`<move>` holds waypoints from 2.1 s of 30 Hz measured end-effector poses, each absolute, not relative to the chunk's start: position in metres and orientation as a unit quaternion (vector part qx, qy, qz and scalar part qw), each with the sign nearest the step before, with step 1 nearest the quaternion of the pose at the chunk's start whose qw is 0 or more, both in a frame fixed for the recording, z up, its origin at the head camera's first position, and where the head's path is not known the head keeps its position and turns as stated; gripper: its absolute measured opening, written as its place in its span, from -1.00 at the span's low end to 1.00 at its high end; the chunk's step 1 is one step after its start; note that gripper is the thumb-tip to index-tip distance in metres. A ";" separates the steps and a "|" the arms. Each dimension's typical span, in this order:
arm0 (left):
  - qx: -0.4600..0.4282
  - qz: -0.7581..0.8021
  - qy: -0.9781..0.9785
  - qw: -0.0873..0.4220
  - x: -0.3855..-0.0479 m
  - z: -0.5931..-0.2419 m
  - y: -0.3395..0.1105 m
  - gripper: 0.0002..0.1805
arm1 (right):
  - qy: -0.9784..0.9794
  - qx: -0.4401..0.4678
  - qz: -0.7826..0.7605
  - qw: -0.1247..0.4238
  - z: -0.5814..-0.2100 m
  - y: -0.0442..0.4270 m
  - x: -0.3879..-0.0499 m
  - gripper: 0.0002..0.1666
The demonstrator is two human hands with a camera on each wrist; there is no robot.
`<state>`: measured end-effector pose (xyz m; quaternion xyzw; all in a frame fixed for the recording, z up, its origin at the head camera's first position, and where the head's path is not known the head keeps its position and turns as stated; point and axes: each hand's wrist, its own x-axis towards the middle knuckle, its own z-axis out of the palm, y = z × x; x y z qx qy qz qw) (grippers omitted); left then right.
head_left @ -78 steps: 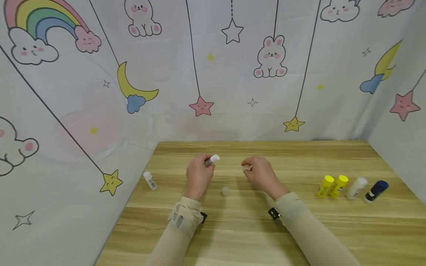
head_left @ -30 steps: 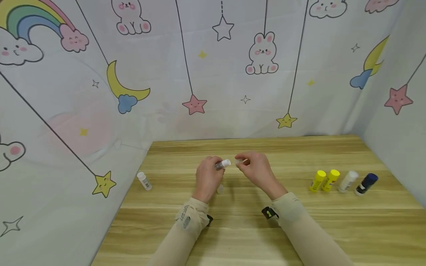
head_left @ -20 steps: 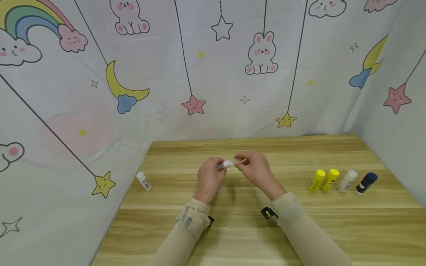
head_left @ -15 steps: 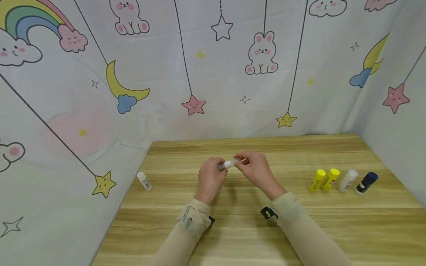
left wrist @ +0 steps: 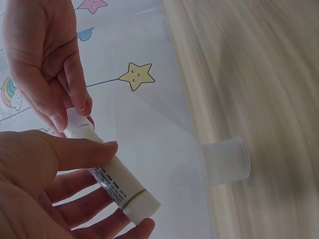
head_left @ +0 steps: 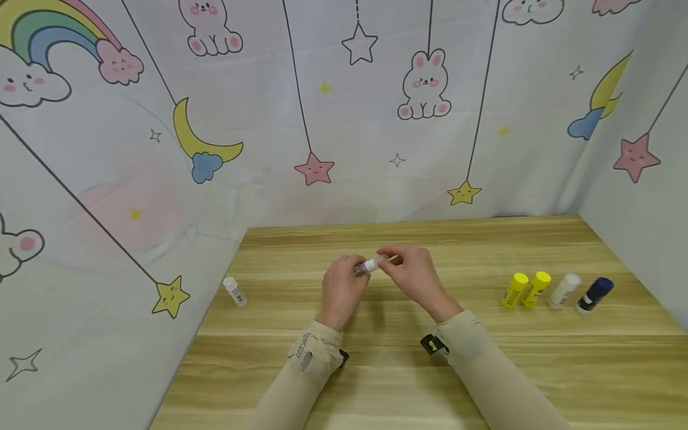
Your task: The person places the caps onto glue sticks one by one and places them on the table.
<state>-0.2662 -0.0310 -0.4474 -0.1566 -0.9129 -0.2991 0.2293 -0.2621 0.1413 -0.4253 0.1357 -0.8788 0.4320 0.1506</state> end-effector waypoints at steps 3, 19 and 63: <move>-0.159 -0.299 -0.913 0.229 -0.266 -0.447 -0.031 -0.78 | -0.879 0.132 0.435 0.146 -0.424 0.142 -0.262 -0.77; -0.158 -0.299 -0.915 0.219 -0.264 -0.444 -0.029 -0.80 | -0.878 0.140 0.436 0.138 -0.424 0.142 -0.260 -0.77; -0.182 -0.265 -0.916 0.238 -0.261 -0.448 -0.026 -0.76 | -0.882 0.141 0.428 0.137 -0.427 0.141 -0.256 -0.77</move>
